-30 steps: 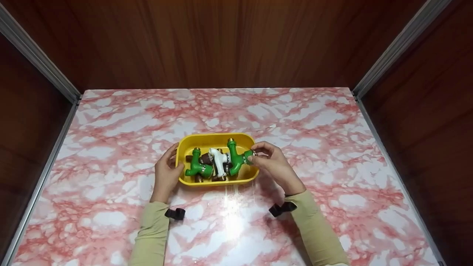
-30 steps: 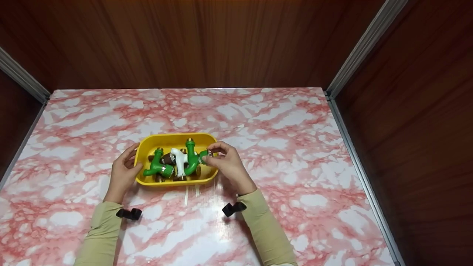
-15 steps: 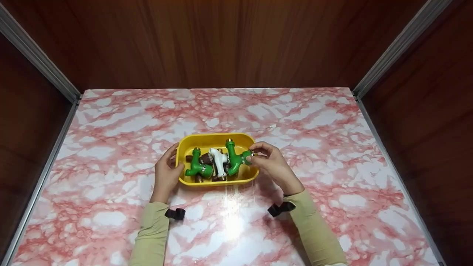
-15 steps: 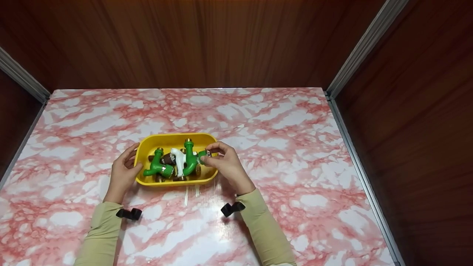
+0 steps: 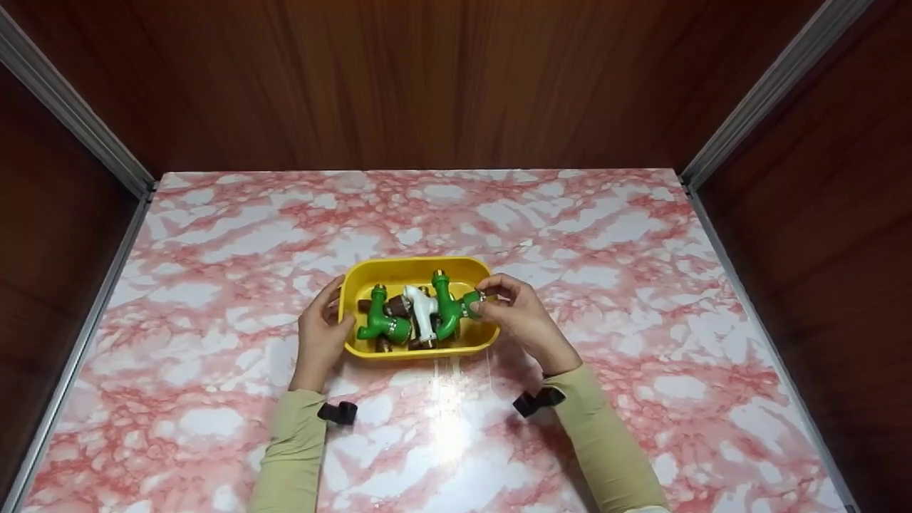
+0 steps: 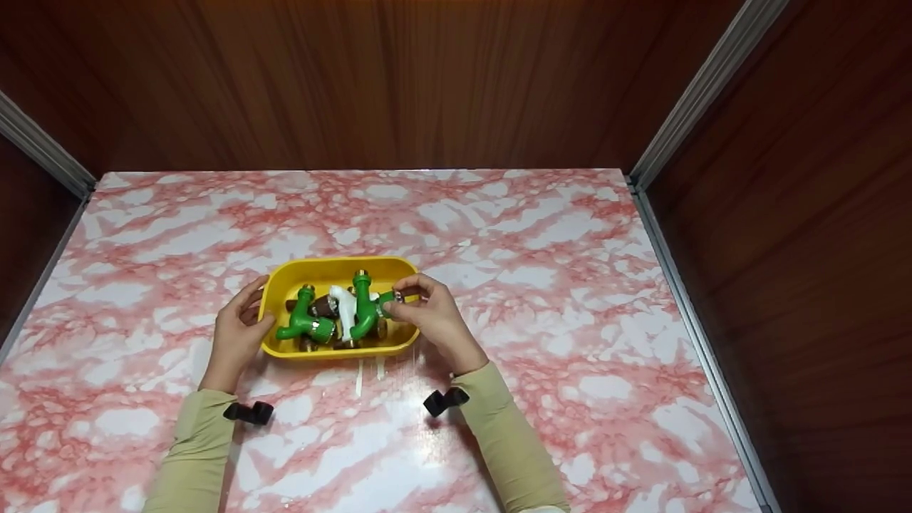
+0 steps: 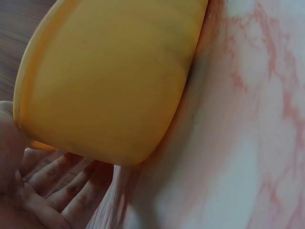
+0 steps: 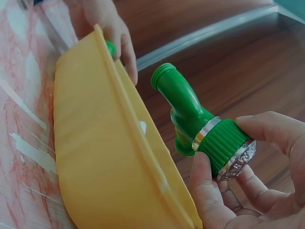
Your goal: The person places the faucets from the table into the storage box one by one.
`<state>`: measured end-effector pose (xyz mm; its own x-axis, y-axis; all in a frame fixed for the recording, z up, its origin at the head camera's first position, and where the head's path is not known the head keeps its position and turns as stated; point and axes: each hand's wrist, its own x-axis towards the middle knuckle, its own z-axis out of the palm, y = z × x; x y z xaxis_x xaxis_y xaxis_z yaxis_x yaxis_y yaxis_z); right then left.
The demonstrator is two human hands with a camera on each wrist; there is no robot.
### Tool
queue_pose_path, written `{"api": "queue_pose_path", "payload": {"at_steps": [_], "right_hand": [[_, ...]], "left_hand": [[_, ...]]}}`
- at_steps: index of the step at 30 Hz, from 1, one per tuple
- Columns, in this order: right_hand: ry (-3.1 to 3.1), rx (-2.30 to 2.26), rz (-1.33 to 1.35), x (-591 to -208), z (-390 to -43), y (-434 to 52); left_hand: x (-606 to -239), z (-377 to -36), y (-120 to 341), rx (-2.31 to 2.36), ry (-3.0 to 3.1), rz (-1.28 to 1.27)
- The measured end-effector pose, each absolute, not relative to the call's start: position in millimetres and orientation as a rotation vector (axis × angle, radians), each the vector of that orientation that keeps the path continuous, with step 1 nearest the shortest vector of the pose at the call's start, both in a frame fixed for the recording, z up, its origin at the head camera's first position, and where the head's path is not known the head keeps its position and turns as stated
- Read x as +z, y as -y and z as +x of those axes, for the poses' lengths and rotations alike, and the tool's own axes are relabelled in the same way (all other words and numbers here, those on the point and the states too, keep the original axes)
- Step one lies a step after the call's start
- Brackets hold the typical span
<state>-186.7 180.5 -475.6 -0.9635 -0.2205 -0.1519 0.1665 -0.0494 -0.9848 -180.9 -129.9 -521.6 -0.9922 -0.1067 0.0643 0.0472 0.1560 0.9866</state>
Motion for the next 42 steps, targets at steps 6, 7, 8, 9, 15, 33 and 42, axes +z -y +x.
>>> {"api": "queue_pose_path", "payload": {"at_steps": [6,7,8,9,15,33,42], "right_hand": [[-1.99,-2.084,-0.054,-476,-187,-177],[-2.002,-2.076,-0.059,-477,-187,-177],[-2.014,-2.067,-0.065,-477,-187,-176],[-2.024,-2.059,-0.072,-477,-187,-176],[-2.067,-2.044,-0.124,-480,-186,-175],[-2.1,-1.964,-0.156,-467,-179,-165],[-2.13,-1.924,-0.168,-455,-174,-160]], "left_hand": [[-539,-187,133,-1.946,2.28,0.055],[-540,-188,133,-1.949,2.272,0.052],[-540,-188,133,-1.948,2.27,0.048],[-540,-188,133,-1.948,2.267,0.048],[-540,-187,132,-1.933,2.287,0.074],[-527,-182,129,-1.964,2.279,0.069],[-537,-187,132,-1.959,2.274,0.087]]}}
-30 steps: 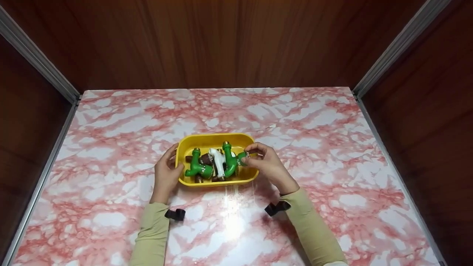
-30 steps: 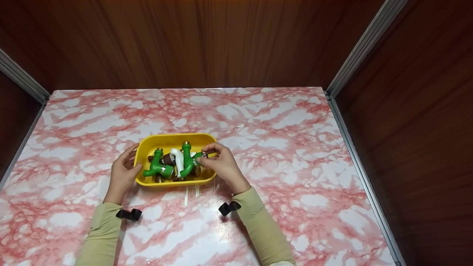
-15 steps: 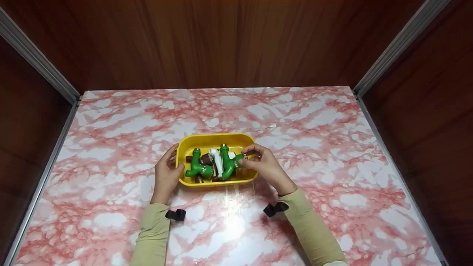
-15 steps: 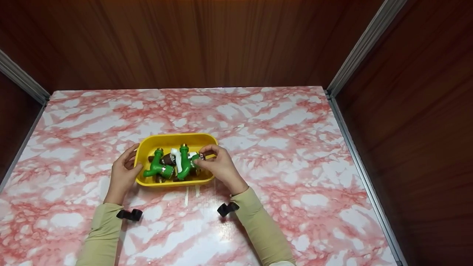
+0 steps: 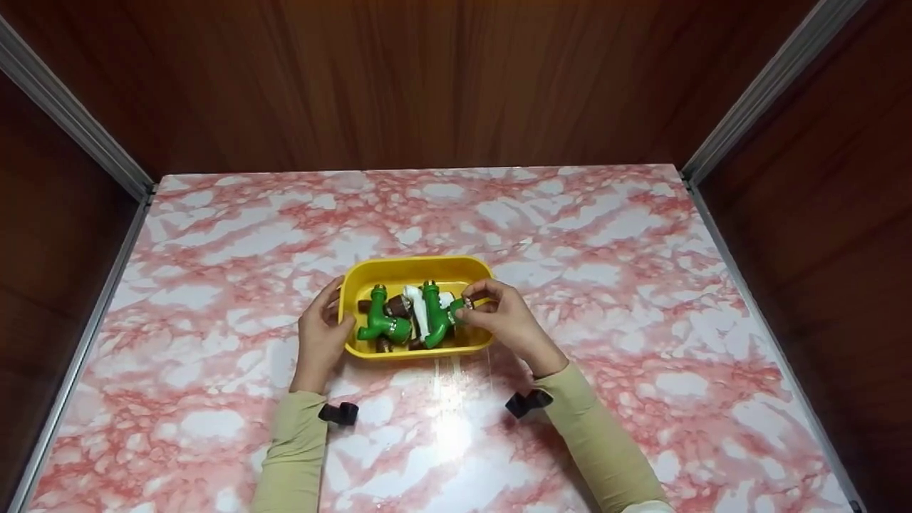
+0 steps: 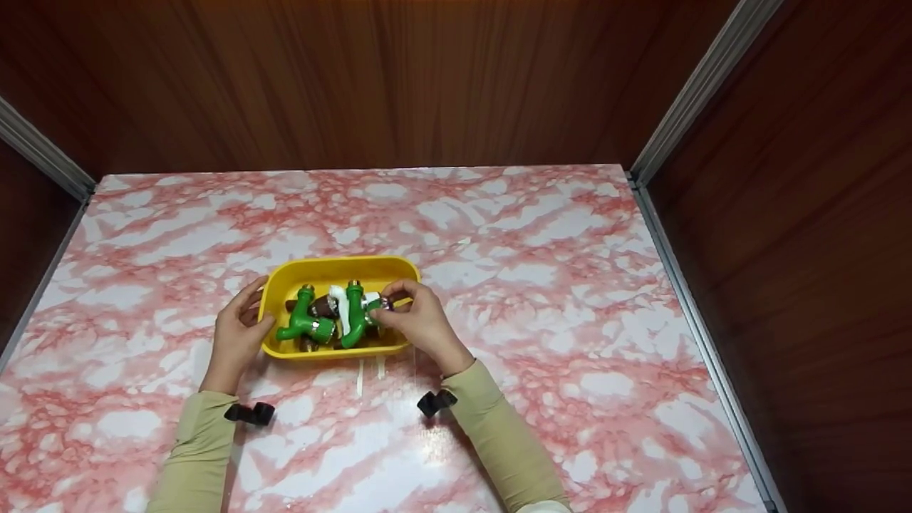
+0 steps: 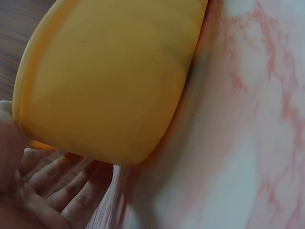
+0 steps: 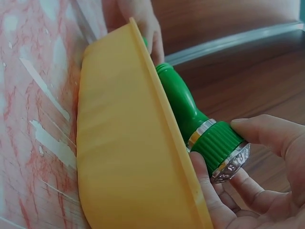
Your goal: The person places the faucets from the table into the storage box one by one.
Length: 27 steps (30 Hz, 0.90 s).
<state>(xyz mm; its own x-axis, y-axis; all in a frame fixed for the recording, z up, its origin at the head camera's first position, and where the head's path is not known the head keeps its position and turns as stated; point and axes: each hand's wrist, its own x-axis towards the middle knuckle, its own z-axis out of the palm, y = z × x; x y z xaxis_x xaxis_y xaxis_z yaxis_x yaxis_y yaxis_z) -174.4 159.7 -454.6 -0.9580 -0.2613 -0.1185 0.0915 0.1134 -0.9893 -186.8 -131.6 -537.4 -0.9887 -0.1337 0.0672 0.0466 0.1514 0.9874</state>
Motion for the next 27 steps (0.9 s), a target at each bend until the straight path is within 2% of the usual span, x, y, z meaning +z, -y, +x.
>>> {"api": "queue_pose_path", "payload": {"at_steps": [10,23,27], "right_hand": [[-2.169,-1.896,-0.164,-454,-175,-158],[-2.236,-1.784,-0.2,-453,-176,-156],[-2.25,-1.753,-0.24,-466,-183,-160]], "left_hand": [[-503,-174,126,-1.95,2.333,0.06],[-503,-173,125,-1.954,2.322,0.059],[-506,-174,126,-1.958,2.312,0.065]]}}
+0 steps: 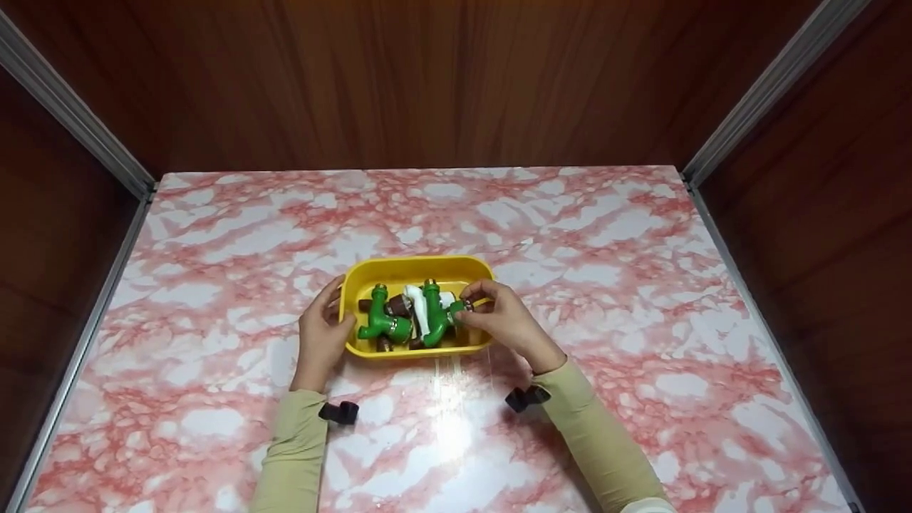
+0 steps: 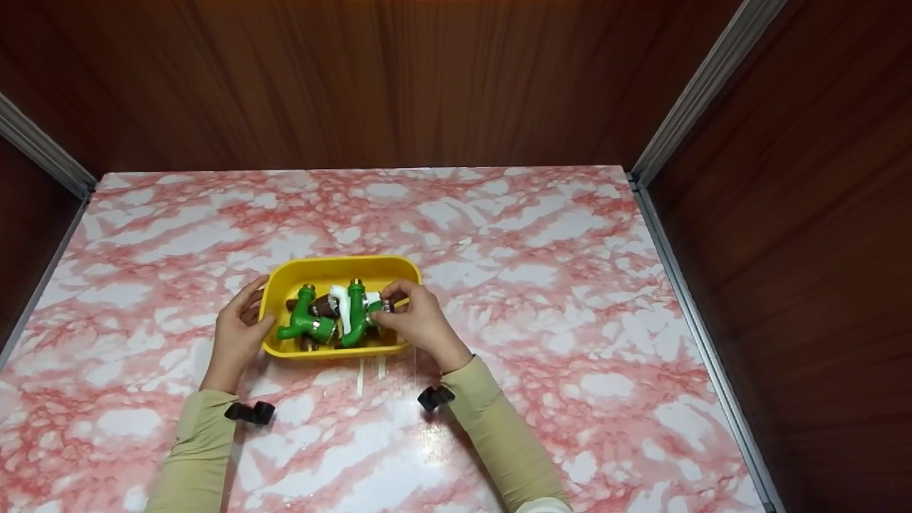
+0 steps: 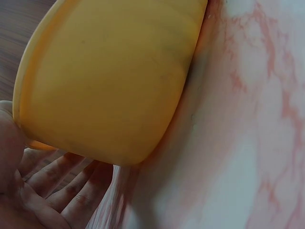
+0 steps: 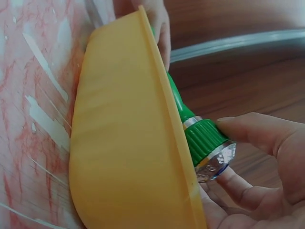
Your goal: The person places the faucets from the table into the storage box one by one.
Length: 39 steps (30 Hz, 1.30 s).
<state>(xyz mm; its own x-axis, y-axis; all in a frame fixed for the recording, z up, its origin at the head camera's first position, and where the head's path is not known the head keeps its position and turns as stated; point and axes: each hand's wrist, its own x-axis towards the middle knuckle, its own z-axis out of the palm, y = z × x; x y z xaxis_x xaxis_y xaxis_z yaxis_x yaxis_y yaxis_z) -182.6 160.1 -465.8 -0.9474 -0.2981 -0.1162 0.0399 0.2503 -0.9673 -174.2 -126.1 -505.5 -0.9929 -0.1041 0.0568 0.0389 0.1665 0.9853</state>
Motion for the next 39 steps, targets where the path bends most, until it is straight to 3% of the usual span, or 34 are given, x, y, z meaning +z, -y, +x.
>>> {"api": "queue_pose_path", "payload": {"at_steps": [14,24,30,39], "right_hand": [[-2.077,-1.829,-0.072,-472,-188,-165],[-2.003,-1.836,-0.029,-470,-189,-168],[-1.996,-1.805,-0.025,-468,-190,-168],[-1.979,-1.818,-0.008,-468,-189,-167]], "left_hand": [[-542,-188,130,-1.925,2.293,0.083],[-526,-181,128,-1.981,2.271,0.065],[-538,-186,131,-1.945,2.278,0.078],[-509,-175,127,-1.991,2.299,0.052]]}}
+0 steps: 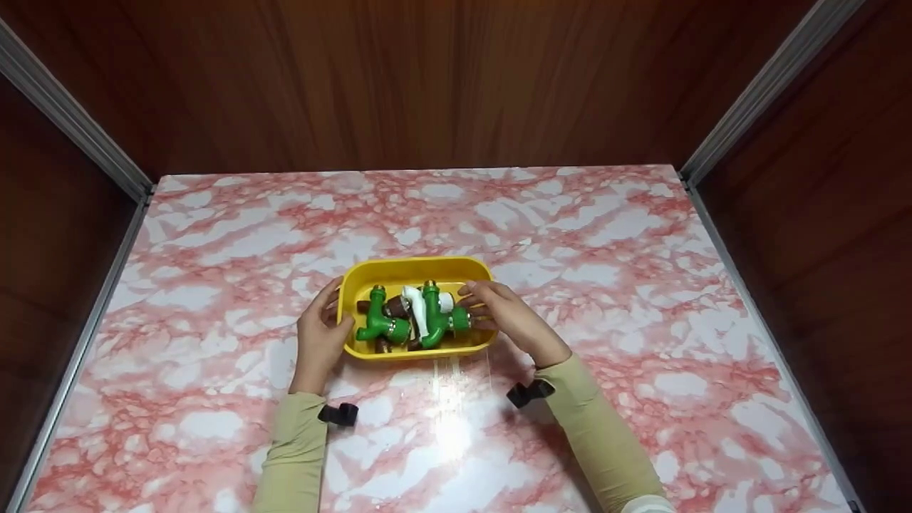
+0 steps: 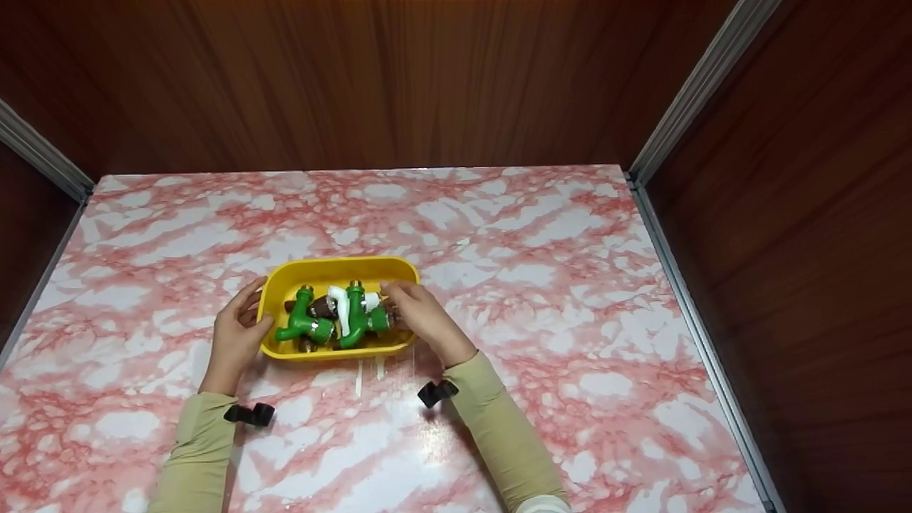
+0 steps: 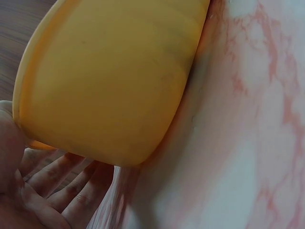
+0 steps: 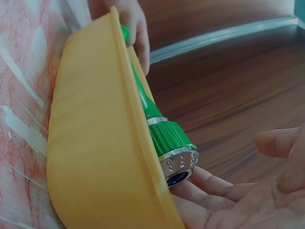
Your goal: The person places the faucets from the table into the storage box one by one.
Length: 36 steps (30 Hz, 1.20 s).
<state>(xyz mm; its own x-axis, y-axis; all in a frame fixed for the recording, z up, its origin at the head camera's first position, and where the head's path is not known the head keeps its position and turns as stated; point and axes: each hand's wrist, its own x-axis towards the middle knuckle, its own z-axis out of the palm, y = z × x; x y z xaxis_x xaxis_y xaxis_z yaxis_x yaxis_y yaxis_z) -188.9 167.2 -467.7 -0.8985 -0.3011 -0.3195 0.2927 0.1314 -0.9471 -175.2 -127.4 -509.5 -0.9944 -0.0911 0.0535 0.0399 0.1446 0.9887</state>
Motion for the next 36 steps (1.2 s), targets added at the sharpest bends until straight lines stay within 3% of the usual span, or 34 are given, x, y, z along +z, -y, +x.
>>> {"api": "queue_pose_path", "payload": {"at_steps": [12,26,36], "right_hand": [[-1.961,-1.827,-0.005,-466,-188,-166],[-1.955,-1.821,-0.057,-465,-187,-166],[-1.882,-1.921,-0.117,-463,-184,-176]], "left_hand": [[-541,-187,132,-1.957,2.242,0.058],[-537,-187,132,-1.939,2.311,0.106],[-510,-177,127,-1.953,2.318,0.083]]}}
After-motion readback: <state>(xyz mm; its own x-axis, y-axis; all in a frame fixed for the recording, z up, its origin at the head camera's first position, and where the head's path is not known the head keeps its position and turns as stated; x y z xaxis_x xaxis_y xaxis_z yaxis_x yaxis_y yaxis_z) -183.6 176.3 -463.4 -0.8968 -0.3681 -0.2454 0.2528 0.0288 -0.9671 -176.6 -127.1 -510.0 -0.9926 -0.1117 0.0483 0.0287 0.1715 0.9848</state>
